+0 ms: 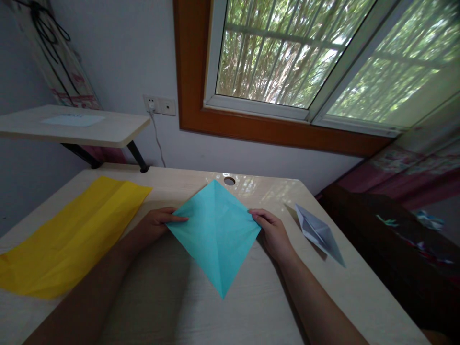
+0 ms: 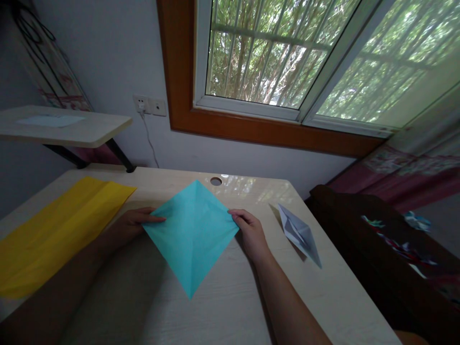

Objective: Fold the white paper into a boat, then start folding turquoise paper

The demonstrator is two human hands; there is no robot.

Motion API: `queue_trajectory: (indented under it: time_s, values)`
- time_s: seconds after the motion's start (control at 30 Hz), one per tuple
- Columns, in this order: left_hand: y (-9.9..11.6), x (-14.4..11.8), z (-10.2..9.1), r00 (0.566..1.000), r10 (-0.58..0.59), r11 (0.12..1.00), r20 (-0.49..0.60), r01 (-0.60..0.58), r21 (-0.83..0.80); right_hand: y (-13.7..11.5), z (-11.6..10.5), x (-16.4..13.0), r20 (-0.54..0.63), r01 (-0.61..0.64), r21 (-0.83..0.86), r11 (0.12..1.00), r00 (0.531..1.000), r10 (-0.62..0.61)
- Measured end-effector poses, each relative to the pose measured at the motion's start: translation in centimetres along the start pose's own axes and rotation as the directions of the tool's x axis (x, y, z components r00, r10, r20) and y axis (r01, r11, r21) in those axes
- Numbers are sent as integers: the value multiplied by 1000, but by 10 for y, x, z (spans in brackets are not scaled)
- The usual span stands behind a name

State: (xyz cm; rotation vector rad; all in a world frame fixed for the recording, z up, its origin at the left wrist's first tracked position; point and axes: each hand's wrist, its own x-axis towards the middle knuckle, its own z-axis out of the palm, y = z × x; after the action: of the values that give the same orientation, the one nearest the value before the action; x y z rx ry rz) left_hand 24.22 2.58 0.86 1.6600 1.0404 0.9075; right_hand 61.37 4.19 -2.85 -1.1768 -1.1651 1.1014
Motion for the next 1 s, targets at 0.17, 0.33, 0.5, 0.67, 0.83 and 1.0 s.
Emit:
queue_trajectory:
  time_s: [0.17, 0.33, 0.5, 0.67, 0.83, 1.0]
  values:
    - [-3, 0, 2, 998, 33, 998, 62, -36, 42, -1, 0, 0, 6, -1, -8, 1000, 1000, 1]
    - [-11, 1, 0, 996, 74, 996, 52, -76, 53, -3, 1, -1, 7, -1, -20, 1000, 1000, 1]
    - [-14, 1, -3, 991, 132, 989, 8, -132, 70, -2, 0, 0, -21, 17, -28, 999, 1000, -17]
    - [-13, 0, -5, 988, 139, 988, -63, -134, 82, -2, -1, 0, -16, 53, -29, 998, 998, -54]
    - [-12, 1, -8, 984, 141, 986, -107, -130, 100, -4, -1, 0, -29, 71, -11, 997, 997, -71]
    - [-8, 2, -8, 983, 94, 987, -156, -72, 142, -14, 0, -3, 17, 43, 59, 997, 999, -44]
